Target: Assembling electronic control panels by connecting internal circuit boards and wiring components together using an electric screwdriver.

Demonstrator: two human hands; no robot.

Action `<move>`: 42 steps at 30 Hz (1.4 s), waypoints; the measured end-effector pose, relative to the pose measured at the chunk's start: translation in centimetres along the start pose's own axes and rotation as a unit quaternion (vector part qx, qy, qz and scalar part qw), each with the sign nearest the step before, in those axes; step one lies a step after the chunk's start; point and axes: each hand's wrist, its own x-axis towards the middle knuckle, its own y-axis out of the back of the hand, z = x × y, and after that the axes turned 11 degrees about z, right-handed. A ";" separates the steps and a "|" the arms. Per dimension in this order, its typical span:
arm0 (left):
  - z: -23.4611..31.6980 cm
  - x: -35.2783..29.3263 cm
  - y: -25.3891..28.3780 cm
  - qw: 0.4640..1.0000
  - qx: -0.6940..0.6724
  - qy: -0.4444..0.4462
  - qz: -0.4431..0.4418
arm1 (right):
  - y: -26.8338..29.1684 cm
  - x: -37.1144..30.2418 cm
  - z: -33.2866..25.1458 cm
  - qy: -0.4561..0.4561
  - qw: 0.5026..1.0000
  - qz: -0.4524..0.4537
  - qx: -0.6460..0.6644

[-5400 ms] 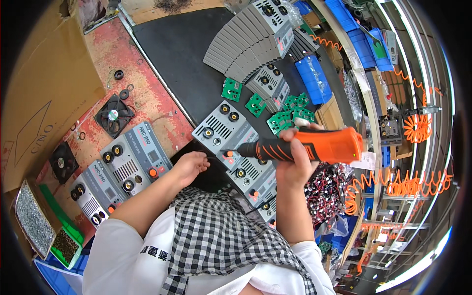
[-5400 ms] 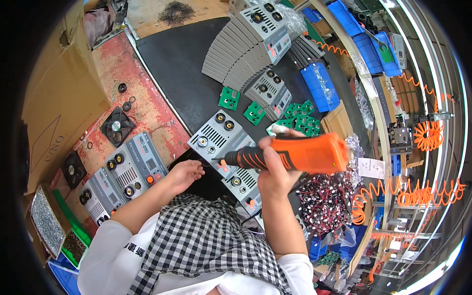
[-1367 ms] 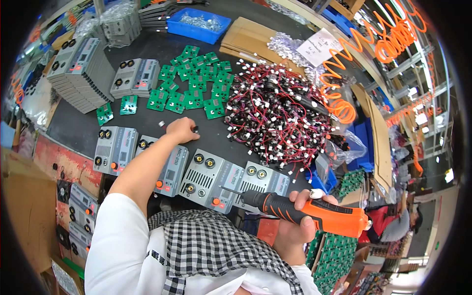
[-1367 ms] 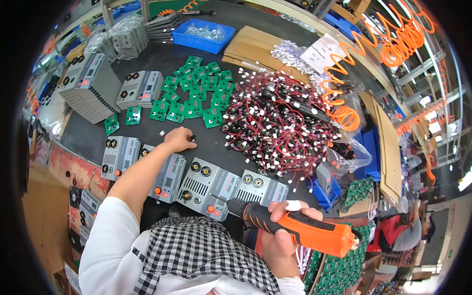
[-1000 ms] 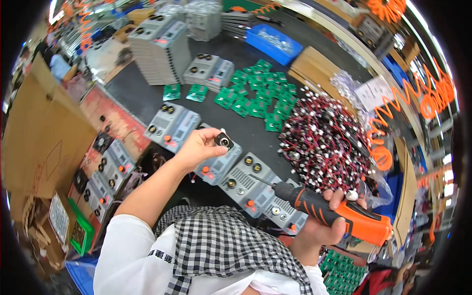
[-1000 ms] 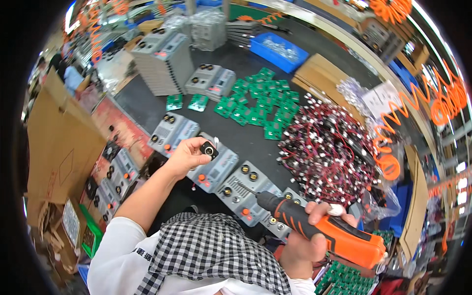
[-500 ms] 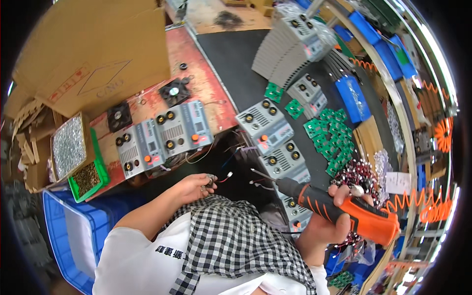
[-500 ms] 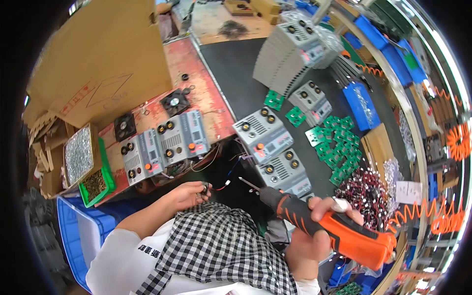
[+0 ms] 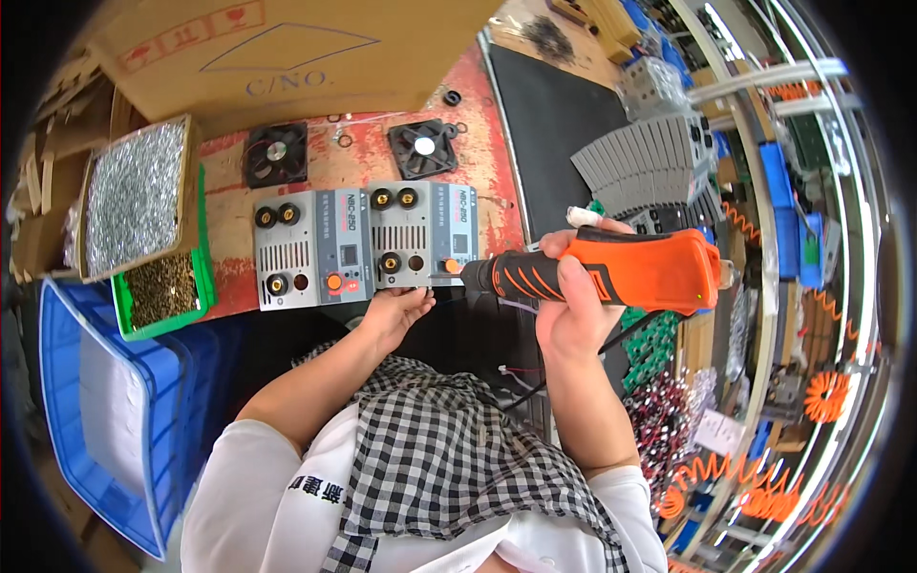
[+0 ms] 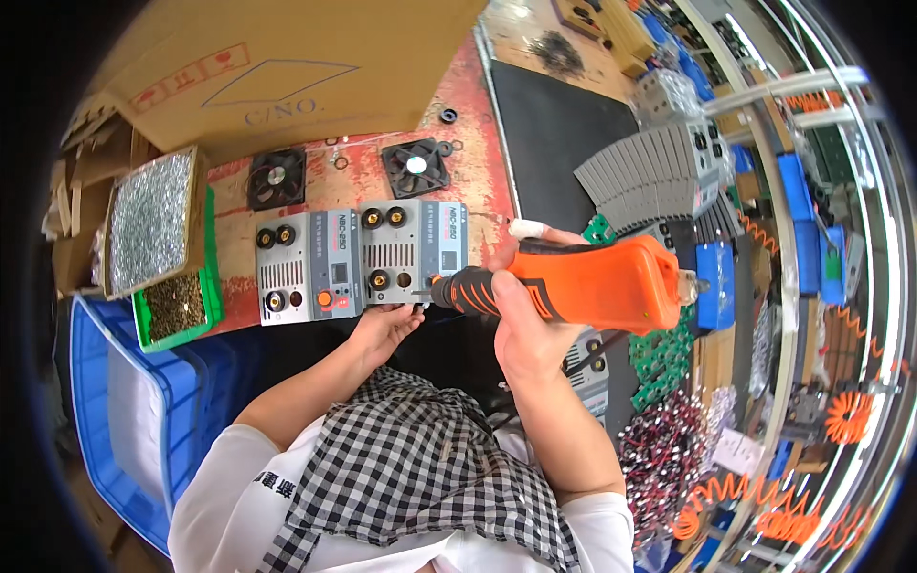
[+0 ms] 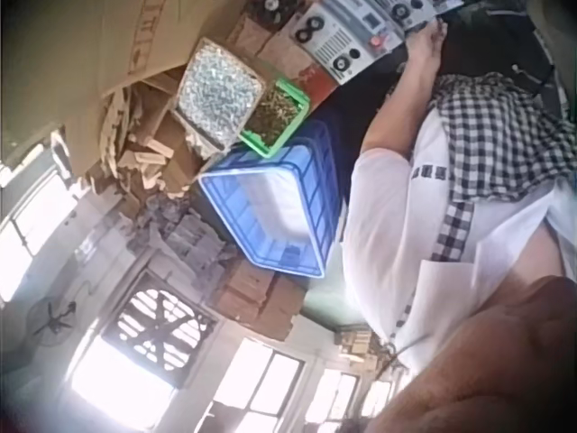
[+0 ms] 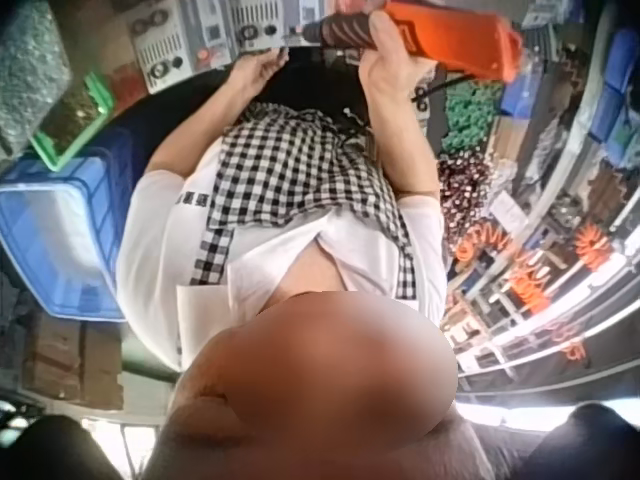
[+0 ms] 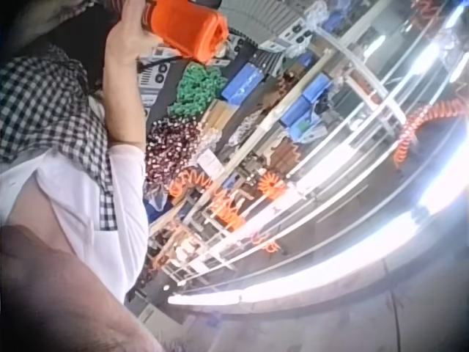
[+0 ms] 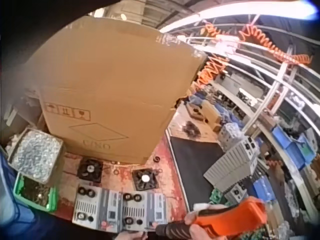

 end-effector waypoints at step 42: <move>-0.7 0.7 1.3 0.975 -0.208 0.042 -0.068 | -2.8 -0.1 6.1 -0.003 0.960 -0.253 -0.119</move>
